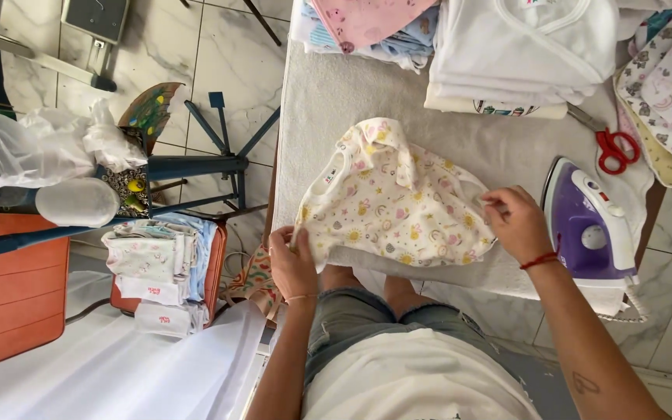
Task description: Ironing and folding baby clothes on a work table
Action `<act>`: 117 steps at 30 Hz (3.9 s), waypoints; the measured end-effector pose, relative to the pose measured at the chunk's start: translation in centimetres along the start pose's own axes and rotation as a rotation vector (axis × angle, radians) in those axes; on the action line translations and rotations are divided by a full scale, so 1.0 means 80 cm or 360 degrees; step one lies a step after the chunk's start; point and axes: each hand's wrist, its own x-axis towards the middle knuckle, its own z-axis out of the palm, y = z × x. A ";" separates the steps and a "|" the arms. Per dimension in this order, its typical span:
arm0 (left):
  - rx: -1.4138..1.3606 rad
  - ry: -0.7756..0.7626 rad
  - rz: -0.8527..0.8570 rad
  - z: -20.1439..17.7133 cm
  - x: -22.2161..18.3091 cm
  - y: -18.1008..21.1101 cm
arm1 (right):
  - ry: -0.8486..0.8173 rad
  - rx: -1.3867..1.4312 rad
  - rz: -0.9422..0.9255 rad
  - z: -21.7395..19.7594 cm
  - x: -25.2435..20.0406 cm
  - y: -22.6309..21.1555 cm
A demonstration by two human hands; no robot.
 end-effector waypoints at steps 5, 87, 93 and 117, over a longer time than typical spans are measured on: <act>0.1142 -0.0298 0.1546 0.063 -0.050 0.006 | -0.0098 -0.0186 -0.0479 0.025 0.038 -0.012; -0.0203 -0.1238 0.1178 0.135 -0.093 0.157 | 0.0336 -0.0445 0.0408 -0.140 -0.055 0.009; -0.0138 -0.1615 0.1416 0.132 -0.066 0.197 | 0.0244 0.0040 0.1087 -0.137 -0.056 -0.006; 0.0228 -0.0490 0.0257 0.114 0.117 0.101 | 0.0113 0.0243 0.0871 -0.030 -0.046 -0.152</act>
